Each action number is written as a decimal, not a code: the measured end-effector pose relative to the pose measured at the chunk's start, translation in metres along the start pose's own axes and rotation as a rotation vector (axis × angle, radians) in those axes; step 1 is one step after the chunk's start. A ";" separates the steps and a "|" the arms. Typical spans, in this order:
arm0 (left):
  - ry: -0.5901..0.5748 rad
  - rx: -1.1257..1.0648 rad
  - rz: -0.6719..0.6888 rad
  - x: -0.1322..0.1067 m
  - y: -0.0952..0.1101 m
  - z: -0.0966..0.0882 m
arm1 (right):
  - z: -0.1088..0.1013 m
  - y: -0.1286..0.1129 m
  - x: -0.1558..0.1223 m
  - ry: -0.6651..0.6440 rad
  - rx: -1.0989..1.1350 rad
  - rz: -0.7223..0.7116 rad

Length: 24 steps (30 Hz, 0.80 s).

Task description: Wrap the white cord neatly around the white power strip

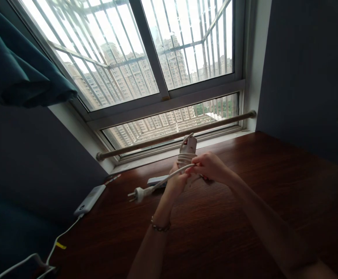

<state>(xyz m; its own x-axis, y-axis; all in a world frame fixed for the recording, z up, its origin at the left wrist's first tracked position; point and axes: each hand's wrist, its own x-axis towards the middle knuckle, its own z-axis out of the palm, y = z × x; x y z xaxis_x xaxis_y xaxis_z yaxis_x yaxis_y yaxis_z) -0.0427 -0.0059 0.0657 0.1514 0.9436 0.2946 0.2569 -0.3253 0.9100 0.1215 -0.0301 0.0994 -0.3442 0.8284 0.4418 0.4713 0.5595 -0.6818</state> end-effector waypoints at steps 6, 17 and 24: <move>-0.060 0.210 0.141 -0.015 0.004 0.022 | 0.010 -0.005 0.002 0.024 -0.281 -0.015; -0.440 0.037 0.046 -0.018 0.010 0.021 | 0.014 -0.010 0.000 0.138 -0.217 0.085; -0.455 -0.183 -0.089 -0.013 0.021 0.005 | 0.003 -0.024 -0.008 0.028 0.137 -0.035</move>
<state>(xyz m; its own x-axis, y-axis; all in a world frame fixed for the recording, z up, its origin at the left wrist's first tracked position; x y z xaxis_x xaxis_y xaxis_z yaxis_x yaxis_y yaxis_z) -0.0345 -0.0248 0.0792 0.5481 0.8312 0.0936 0.1221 -0.1902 0.9741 0.1111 -0.0505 0.1104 -0.3345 0.8100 0.4816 0.3434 0.5807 -0.7381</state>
